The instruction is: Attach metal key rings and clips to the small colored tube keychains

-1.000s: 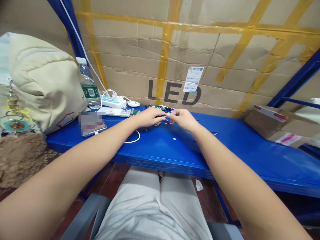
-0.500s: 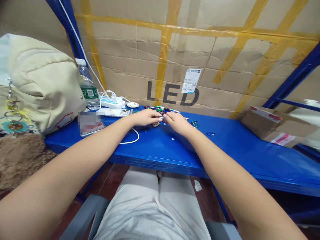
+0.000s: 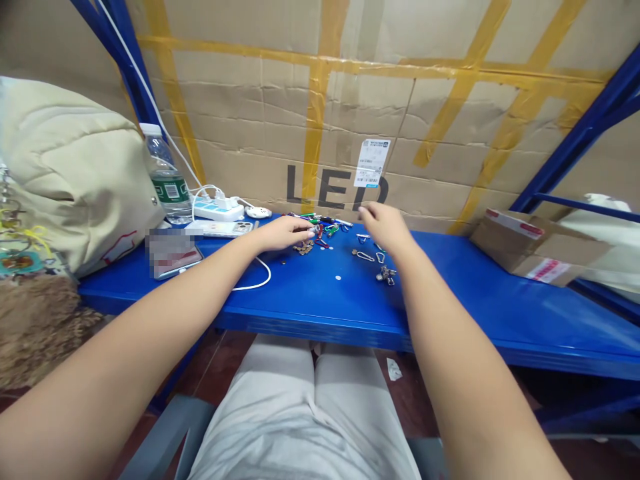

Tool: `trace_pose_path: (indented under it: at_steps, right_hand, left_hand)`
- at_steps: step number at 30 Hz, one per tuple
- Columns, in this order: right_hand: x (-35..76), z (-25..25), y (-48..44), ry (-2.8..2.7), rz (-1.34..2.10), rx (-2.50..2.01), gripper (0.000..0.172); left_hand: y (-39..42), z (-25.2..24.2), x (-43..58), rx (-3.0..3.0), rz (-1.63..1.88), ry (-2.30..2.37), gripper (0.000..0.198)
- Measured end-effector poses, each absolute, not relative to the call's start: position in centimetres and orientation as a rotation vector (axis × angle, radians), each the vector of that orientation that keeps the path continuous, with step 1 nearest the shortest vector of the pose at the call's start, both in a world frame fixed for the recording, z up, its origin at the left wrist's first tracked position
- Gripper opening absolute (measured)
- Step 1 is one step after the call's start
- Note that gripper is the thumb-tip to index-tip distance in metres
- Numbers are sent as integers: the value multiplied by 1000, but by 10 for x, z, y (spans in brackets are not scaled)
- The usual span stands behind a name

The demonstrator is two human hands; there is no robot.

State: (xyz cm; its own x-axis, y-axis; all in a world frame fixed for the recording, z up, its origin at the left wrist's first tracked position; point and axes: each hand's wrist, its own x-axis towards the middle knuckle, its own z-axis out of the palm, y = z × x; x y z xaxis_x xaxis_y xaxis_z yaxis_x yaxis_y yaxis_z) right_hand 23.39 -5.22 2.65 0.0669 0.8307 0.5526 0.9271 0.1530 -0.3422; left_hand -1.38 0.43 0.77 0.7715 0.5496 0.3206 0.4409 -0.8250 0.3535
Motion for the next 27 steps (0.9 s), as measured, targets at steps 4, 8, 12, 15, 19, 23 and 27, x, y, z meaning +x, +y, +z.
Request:
trace_pose_path:
  at_steps: [4,8,12,15,19,23,27]
  right_hand:
    - [278,31,-56,-1760,-172,-2030,28]
    - [283,25,-56,-2065,225,-2070,26]
    - [270,19,-51,-2275,355,-2067,26]
    - [264,19,-52,-2273,310,-2046,31]
    - [251,24,-60,-2094,358,-1839,37]
    - [224,24,-67,-2045,726,-1437,40]
    - [205,20,-69,-2025,944,-1302,43]
  left_hand:
    - [8,8,-19,2681,607,777,32]
    - [8,7,-17,2613,631,787,31]
    - [8,6,-16,2554,651,759,29]
    - [9,4,-16,2532,652,746,28]
    - [7,5,-15,2533,648,758,27]
    - [-2,7,-8,2555,715,836,22]
    - [-11,8,-2,2630,826,721,28]
